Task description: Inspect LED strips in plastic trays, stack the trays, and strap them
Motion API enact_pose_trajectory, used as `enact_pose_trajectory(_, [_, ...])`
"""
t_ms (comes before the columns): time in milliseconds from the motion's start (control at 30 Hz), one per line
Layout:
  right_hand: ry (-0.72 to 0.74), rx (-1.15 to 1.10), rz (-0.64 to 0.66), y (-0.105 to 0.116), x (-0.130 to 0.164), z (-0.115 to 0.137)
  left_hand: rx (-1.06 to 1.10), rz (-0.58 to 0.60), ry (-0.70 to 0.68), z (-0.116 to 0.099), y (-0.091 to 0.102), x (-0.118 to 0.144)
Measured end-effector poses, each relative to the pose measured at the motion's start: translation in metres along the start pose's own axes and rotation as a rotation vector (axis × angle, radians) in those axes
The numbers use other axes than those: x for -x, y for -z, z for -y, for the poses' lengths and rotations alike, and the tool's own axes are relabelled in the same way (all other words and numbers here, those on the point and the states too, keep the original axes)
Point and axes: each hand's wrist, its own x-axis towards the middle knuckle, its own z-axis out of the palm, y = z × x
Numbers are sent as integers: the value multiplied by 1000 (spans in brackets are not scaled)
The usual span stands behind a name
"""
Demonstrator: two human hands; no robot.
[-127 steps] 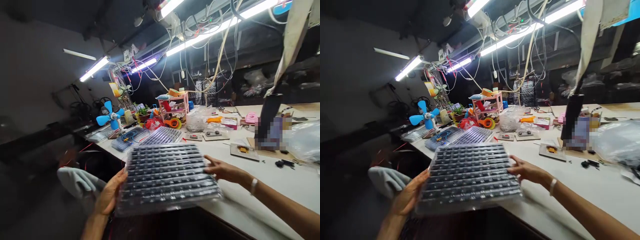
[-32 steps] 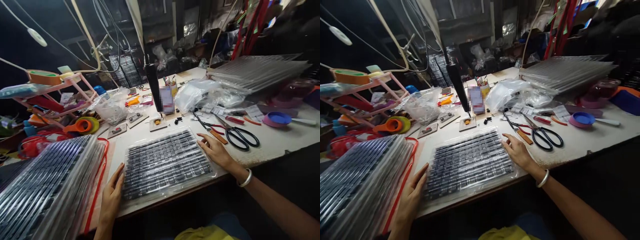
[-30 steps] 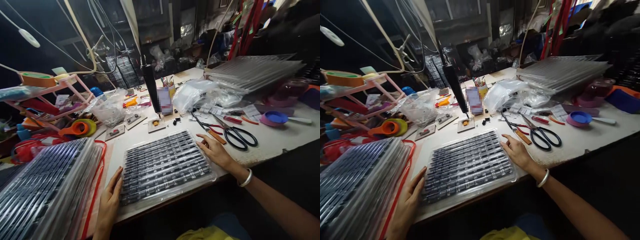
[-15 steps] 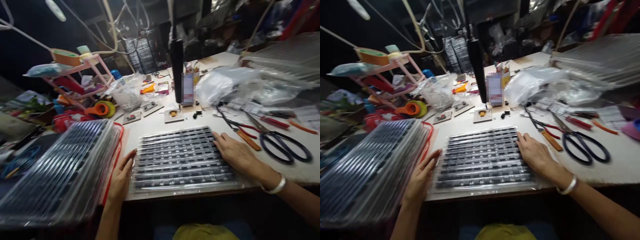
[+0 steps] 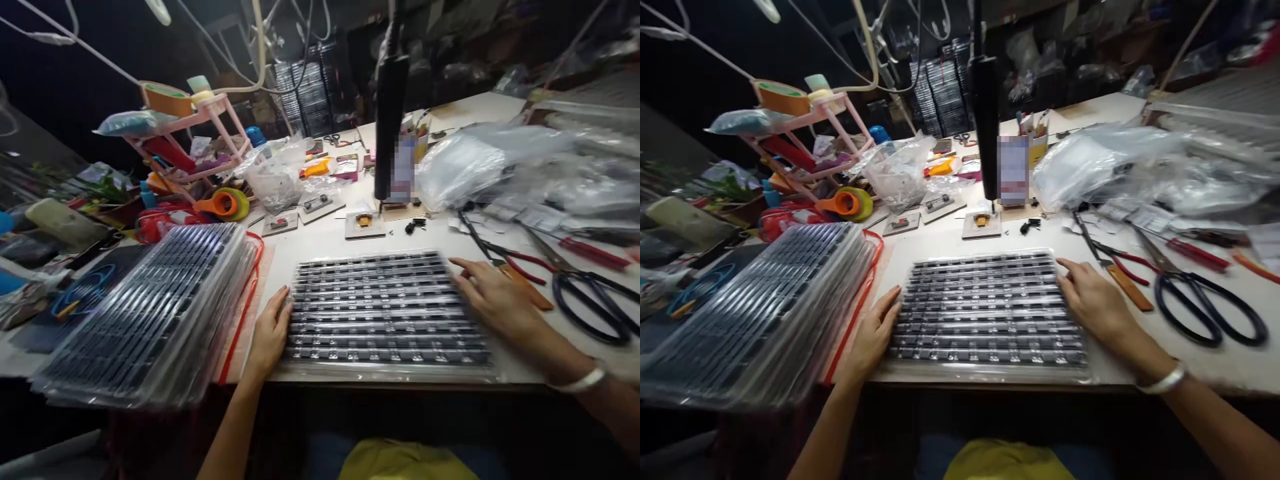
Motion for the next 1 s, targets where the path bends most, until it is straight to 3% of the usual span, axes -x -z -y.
enact_pose_trajectory(133, [-10,118,49,3,-3,11,-50,12,-10,2,-3,-13])
enact_pose_trajectory(267, [60,142,103,11,8,19,-96,118,-34,6,-3,-9])
enact_pose_trajectory(433, [182,553,273,12,7,44,-459,124,-160,2,-10,2])
enact_pose_trajectory(533, [234,648,348,11,-3,57,-636,138,-171,-5,-12,4])
enact_pose_trajectory(667, [198,598,317,10,-10,53,-551,124,-193,-6,-11,2])
enact_pose_trajectory(733, [184,458,235,7,-8,41,-400,86,-168,-2,-10,3])
enact_pose_trajectory(867, [31,-142,3,1,1,19,-187,41,-135,5,-9,5])
enact_pose_trajectory(1000, [-263,-675,20,8,-1,15,-147,63,-63,5,-5,4])
